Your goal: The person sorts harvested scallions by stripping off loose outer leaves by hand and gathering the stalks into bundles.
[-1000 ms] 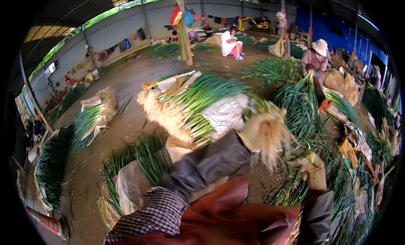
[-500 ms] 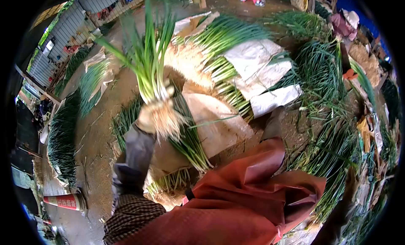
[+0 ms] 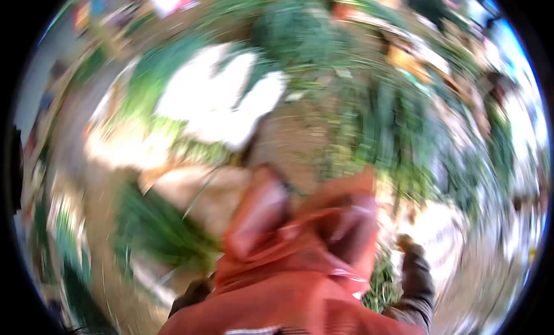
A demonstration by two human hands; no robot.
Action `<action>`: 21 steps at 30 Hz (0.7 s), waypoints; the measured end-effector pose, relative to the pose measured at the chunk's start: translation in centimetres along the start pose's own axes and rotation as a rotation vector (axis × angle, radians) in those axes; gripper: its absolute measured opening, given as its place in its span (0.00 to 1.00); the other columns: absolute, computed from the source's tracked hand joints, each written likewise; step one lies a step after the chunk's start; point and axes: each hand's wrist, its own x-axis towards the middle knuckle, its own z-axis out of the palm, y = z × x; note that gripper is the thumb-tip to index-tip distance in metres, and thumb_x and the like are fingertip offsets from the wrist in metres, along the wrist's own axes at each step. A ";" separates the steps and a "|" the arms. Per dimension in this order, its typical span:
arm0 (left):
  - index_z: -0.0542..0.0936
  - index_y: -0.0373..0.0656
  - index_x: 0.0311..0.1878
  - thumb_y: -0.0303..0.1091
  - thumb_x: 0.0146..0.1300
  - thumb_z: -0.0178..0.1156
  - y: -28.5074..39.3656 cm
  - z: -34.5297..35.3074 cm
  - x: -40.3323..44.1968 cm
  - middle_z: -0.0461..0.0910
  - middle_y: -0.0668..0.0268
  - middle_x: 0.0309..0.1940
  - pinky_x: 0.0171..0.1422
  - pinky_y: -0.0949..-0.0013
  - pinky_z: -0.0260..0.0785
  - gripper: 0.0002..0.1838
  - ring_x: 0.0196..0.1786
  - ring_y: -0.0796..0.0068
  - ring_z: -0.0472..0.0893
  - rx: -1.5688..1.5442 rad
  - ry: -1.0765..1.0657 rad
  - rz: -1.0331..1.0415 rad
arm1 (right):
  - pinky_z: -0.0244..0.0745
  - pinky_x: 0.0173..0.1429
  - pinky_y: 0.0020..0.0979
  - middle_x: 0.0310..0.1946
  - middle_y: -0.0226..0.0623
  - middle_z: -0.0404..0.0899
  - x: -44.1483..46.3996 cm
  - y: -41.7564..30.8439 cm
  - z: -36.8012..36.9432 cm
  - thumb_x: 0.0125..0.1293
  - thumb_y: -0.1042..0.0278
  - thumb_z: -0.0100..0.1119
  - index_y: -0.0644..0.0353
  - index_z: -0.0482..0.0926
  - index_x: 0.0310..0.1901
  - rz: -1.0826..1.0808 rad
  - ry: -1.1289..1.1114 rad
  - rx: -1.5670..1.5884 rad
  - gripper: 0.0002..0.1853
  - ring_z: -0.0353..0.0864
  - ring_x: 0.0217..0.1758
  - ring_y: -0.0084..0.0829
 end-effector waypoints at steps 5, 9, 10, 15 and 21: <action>0.65 0.43 0.64 0.30 0.61 0.51 7.4 8.4 5.4 0.69 0.60 0.58 0.60 0.55 0.68 0.25 0.52 0.66 0.77 0.293 0.138 0.124 | 0.70 0.58 0.43 0.53 0.44 0.74 2.1 -17.5 1.3 0.63 0.64 0.56 0.60 0.75 0.53 0.804 -0.313 1.691 0.17 0.73 0.56 0.38; 0.68 0.42 0.62 0.33 0.61 0.53 17.9 18.5 8.8 0.72 0.61 0.54 0.59 0.58 0.68 0.24 0.51 0.67 0.77 0.568 0.154 0.381 | 0.72 0.52 0.42 0.46 0.43 0.75 1.6 -18.0 -2.6 0.63 0.61 0.58 0.59 0.77 0.48 0.701 -0.199 1.623 0.15 0.75 0.49 0.37; 0.69 0.42 0.61 0.34 0.62 0.54 20.1 21.9 9.7 0.73 0.61 0.54 0.58 0.59 0.68 0.23 0.50 0.68 0.77 0.642 0.129 0.459 | 0.72 0.50 0.42 0.44 0.43 0.76 1.5 -17.1 -3.9 0.62 0.61 0.58 0.59 0.77 0.46 0.689 -0.148 1.578 0.14 0.76 0.47 0.37; 0.72 0.41 0.58 0.38 0.62 0.57 17.7 43.8 13.6 0.77 0.61 0.50 0.57 0.63 0.69 0.22 0.49 0.70 0.77 0.980 -0.273 0.622 | 0.74 0.43 0.40 0.34 0.41 0.77 4.9 -8.9 -13.0 0.62 0.57 0.60 0.59 0.78 0.40 0.685 0.289 1.319 0.13 0.78 0.39 0.36; 0.71 0.38 0.58 0.31 0.62 0.59 -11.7 60.8 16.9 0.76 0.56 0.53 0.57 0.65 0.73 0.21 0.53 0.66 0.78 1.213 -0.867 -0.097 | 0.76 0.39 0.36 0.30 0.41 0.80 14.2 -0.7 -24.6 0.59 0.54 0.64 0.56 0.80 0.40 0.657 0.359 1.347 0.15 0.81 0.34 0.36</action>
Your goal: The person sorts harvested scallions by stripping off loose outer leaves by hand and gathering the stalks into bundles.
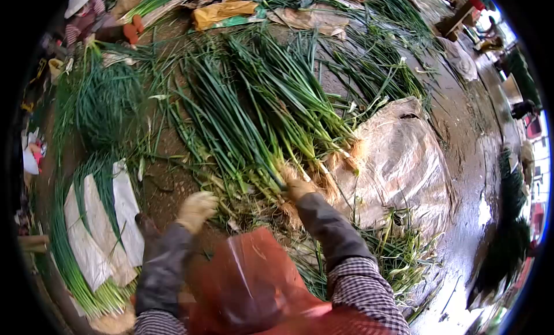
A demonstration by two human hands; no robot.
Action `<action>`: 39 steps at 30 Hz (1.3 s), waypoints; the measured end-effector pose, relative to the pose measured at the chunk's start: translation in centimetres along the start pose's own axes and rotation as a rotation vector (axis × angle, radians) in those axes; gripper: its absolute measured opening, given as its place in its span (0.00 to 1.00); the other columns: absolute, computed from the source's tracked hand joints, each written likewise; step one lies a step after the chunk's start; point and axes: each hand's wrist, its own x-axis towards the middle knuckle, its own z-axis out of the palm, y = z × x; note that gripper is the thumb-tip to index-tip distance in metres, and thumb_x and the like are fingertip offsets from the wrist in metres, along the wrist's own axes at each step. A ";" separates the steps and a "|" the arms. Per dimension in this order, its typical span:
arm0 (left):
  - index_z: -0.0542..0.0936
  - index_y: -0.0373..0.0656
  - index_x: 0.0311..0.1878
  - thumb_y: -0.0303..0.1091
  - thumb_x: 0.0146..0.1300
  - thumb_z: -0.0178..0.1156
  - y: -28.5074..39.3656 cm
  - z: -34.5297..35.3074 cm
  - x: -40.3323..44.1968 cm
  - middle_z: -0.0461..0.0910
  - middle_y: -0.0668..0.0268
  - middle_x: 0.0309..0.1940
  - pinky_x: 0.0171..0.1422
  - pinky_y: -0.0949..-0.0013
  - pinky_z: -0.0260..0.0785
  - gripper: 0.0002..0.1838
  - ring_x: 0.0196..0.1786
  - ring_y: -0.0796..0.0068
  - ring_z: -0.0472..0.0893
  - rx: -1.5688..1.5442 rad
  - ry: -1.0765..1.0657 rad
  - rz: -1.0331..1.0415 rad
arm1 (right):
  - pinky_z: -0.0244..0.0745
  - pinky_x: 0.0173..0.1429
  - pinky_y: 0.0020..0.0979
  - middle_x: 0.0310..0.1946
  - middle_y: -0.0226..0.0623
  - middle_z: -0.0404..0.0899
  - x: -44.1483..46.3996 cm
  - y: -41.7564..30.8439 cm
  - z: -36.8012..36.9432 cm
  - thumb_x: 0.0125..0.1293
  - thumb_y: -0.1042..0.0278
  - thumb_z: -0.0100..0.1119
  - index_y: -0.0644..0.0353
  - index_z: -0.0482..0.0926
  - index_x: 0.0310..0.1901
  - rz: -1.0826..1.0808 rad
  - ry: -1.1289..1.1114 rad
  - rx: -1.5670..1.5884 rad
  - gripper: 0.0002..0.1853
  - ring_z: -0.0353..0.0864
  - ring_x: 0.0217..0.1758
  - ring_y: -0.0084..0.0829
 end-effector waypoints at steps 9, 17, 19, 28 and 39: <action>0.75 0.44 0.45 0.30 0.61 0.62 -8.9 13.9 8.5 0.80 0.70 0.32 0.30 0.76 0.73 0.10 0.31 0.77 0.79 -0.292 -0.052 -0.212 | 0.76 0.46 0.32 0.37 0.40 0.81 -0.6 -2.0 -2.0 0.61 0.63 0.61 0.60 0.77 0.54 0.059 -0.020 0.550 0.20 0.79 0.41 0.33; 0.69 0.44 0.59 0.27 0.63 0.59 -5.7 13.5 5.9 0.77 0.66 0.47 0.39 0.71 0.76 0.21 0.40 0.76 0.79 -0.283 0.037 -0.039 | 0.75 0.57 0.32 0.49 0.44 0.75 3.2 3.6 -8.4 0.62 0.62 0.62 0.62 0.73 0.55 -0.237 0.466 0.708 0.22 0.76 0.50 0.35; 0.66 0.44 0.61 0.23 0.62 0.59 -7.3 12.6 5.6 0.76 0.67 0.45 0.46 0.67 0.76 0.24 0.44 0.72 0.78 -0.390 -0.018 -0.003 | 0.68 0.66 0.37 0.67 0.45 0.62 0.8 -2.8 -7.2 0.62 0.53 0.62 0.60 0.62 0.66 -0.107 -0.052 0.529 0.35 0.64 0.68 0.41; 0.73 0.38 0.53 0.26 0.67 0.51 -8.1 10.7 1.9 0.77 0.59 0.45 0.51 0.53 0.75 0.12 0.43 0.63 0.79 -0.784 -0.194 -0.021 | 0.78 0.34 0.27 0.33 0.38 0.78 5.8 -2.9 -0.3 0.62 0.71 0.60 0.62 0.77 0.41 -0.029 0.207 0.800 0.07 0.78 0.32 0.26; 0.74 0.36 0.49 0.25 0.64 0.58 -9.4 11.8 -0.2 0.79 0.64 0.43 0.54 0.71 0.72 0.11 0.49 0.74 0.77 -0.355 -0.203 0.047 | 0.73 0.52 0.37 0.42 0.45 0.80 0.7 -11.0 1.4 0.67 0.46 0.52 0.60 0.79 0.50 -0.317 -0.299 0.188 0.24 0.78 0.45 0.38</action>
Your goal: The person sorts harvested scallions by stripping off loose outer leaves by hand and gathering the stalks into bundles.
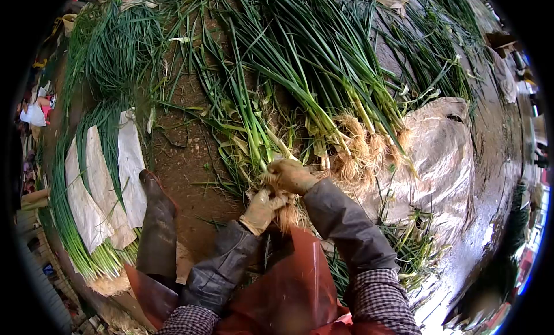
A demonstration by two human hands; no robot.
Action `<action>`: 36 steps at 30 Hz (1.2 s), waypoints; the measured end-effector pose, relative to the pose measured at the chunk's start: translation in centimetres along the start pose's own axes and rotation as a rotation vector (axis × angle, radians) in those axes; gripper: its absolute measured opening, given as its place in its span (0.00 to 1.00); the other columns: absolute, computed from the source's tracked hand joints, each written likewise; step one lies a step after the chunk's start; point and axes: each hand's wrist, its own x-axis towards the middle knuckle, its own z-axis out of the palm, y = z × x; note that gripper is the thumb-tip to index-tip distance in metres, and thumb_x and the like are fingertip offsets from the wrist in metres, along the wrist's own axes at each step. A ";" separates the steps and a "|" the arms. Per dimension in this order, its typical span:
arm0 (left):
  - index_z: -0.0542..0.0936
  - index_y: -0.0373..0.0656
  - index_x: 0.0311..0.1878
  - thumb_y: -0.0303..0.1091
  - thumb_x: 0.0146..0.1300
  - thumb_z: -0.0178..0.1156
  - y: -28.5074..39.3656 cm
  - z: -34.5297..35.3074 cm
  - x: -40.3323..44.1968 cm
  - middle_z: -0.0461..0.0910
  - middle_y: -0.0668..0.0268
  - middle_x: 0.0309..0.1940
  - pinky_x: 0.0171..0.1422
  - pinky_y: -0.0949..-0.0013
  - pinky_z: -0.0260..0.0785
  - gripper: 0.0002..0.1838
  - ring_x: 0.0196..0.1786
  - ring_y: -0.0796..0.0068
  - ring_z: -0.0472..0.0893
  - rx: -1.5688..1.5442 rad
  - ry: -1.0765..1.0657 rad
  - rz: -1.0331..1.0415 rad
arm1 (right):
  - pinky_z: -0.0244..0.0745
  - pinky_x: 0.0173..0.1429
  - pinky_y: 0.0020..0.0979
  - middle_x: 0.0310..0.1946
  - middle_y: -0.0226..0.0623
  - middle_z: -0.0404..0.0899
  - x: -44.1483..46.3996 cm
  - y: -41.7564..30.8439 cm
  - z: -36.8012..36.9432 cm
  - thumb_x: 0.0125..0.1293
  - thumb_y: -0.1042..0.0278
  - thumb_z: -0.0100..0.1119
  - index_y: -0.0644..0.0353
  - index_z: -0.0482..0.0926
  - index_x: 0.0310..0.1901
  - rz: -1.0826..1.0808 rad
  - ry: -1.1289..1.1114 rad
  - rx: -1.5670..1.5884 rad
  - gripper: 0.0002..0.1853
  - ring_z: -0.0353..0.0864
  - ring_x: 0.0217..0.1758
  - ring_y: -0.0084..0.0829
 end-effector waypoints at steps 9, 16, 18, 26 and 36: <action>0.75 0.31 0.48 0.18 0.59 0.59 -4.3 -0.4 -0.7 0.79 0.58 0.39 0.46 0.70 0.77 0.14 0.39 0.72 0.81 0.148 0.196 -0.080 | 0.74 0.28 0.33 0.23 0.35 0.77 -3.7 2.8 0.5 0.71 0.59 0.48 0.60 0.78 0.32 0.120 -0.040 -0.732 0.15 0.75 0.22 0.29; 0.75 0.34 0.49 0.20 0.63 0.56 -3.4 -1.7 -0.7 0.78 0.61 0.35 0.45 0.72 0.76 0.11 0.37 0.72 0.80 -0.107 0.197 -0.074 | 0.71 0.29 0.28 0.24 0.35 0.76 -9.4 -0.8 -4.3 0.72 0.53 0.47 0.63 0.80 0.38 0.188 0.290 0.572 0.20 0.68 0.21 0.23; 0.75 0.34 0.48 0.19 0.62 0.56 -2.3 -1.3 -1.5 0.78 0.63 0.37 0.48 0.71 0.76 0.11 0.40 0.71 0.80 -0.082 -0.008 -0.085 | 0.65 0.25 0.23 0.24 0.31 0.76 -3.7 2.1 -3.0 0.71 0.51 0.48 0.60 0.80 0.44 0.062 0.309 0.628 0.20 0.65 0.19 0.19; 0.75 0.34 0.47 0.16 0.59 0.55 -0.6 -1.1 -2.1 0.77 0.58 0.45 0.57 0.66 0.73 0.12 0.51 0.66 0.79 -0.088 0.059 -0.216 | 0.65 0.26 0.20 0.25 0.30 0.73 4.3 5.2 1.5 0.68 0.60 0.55 0.61 0.78 0.36 -0.198 0.210 0.794 0.12 0.67 0.23 0.19; 0.75 0.38 0.46 0.16 0.54 0.55 -0.2 -0.7 -0.7 0.78 0.56 0.36 0.54 0.52 0.76 0.15 0.44 0.55 0.81 -0.412 -0.078 -0.006 | 0.76 0.41 0.36 0.47 0.44 0.76 -19.2 15.4 -3.1 0.62 0.61 0.58 0.57 0.75 0.51 0.309 -0.064 -0.298 0.17 0.80 0.35 0.32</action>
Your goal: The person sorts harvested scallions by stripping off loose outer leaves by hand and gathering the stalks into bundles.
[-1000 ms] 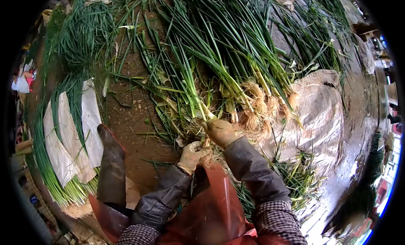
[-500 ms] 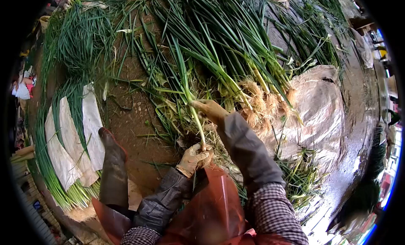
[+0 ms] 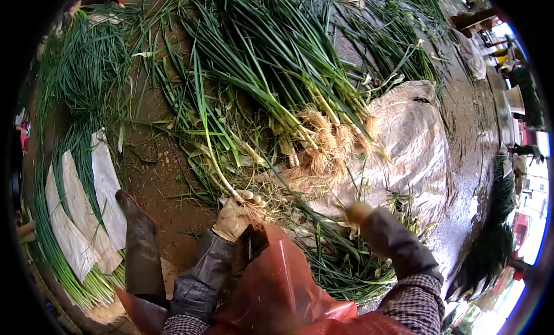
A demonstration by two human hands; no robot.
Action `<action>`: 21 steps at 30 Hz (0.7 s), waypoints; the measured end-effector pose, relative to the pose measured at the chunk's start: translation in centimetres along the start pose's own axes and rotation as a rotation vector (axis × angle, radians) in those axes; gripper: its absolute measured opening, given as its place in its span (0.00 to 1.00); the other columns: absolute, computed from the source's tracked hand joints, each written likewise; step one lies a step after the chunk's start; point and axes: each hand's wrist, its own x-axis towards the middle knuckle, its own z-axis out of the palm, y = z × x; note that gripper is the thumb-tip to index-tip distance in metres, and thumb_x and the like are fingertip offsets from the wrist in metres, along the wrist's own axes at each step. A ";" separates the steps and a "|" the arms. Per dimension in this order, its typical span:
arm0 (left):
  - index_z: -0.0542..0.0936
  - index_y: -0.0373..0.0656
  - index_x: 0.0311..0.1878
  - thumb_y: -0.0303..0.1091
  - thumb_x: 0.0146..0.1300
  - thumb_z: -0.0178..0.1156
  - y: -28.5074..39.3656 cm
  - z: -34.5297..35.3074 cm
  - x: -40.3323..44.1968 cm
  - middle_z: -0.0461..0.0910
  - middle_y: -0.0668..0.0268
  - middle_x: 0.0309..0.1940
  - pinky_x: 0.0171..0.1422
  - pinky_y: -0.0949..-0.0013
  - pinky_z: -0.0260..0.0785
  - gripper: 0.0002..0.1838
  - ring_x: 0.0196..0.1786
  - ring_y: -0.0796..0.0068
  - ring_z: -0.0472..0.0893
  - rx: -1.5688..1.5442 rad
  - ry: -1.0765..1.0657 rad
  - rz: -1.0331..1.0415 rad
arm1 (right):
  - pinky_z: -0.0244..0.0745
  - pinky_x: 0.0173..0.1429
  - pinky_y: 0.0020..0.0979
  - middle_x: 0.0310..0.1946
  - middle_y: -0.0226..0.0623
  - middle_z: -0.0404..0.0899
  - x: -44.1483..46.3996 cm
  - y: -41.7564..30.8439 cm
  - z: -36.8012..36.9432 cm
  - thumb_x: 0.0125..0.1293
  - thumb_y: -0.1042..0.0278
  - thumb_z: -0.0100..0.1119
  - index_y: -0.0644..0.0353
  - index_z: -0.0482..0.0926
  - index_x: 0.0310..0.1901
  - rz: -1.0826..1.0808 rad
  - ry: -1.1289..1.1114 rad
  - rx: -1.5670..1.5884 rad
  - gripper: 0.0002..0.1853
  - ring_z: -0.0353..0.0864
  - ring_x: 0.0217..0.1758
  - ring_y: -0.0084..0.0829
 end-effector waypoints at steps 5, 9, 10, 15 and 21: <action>0.77 0.38 0.38 0.28 0.56 0.61 -0.2 0.7 1.5 0.78 0.61 0.30 0.53 0.52 0.74 0.07 0.42 0.58 0.80 -0.136 -0.020 -0.105 | 0.76 0.35 0.37 0.38 0.38 0.79 14.9 -4.8 -9.2 0.66 0.60 0.55 0.59 0.75 0.48 -0.066 0.771 -0.267 0.14 0.80 0.35 0.32; 0.80 0.37 0.44 0.32 0.63 0.60 0.4 2.0 2.3 0.81 0.61 0.41 0.53 0.61 0.73 0.10 0.43 0.67 0.79 0.198 0.093 0.014 | 0.75 0.32 0.30 0.30 0.37 0.78 14.3 -10.7 -8.9 0.66 0.62 0.56 0.60 0.75 0.41 -0.048 0.360 0.336 0.10 0.76 0.28 0.25; 0.79 0.37 0.48 0.29 0.64 0.59 0.6 3.0 2.8 0.81 0.61 0.44 0.58 0.66 0.74 0.11 0.47 0.67 0.80 0.277 0.135 0.023 | 0.75 0.32 0.25 0.29 0.37 0.76 12.7 -12.6 -8.3 0.66 0.63 0.57 0.61 0.74 0.38 -0.068 0.302 0.482 0.09 0.75 0.29 0.23; 0.74 0.36 0.50 0.23 0.60 0.60 -2.1 1.7 3.7 0.78 0.65 0.39 0.40 0.73 0.74 0.15 0.37 0.77 0.78 0.393 0.220 -0.007 | 0.75 0.36 0.29 0.37 0.42 0.79 14.1 -14.5 -1.4 0.62 0.60 0.65 0.62 0.76 0.38 -0.264 0.129 0.801 0.14 0.80 0.38 0.26; 0.72 0.35 0.52 0.26 0.61 0.59 -2.3 1.1 1.3 0.78 0.63 0.37 0.43 0.72 0.74 0.16 0.38 0.73 0.79 0.375 0.219 0.010 | 0.62 0.33 0.24 0.30 0.28 0.76 16.4 -17.0 -1.7 0.64 0.54 0.62 0.60 0.79 0.46 -0.232 0.127 1.241 0.18 0.68 0.30 0.19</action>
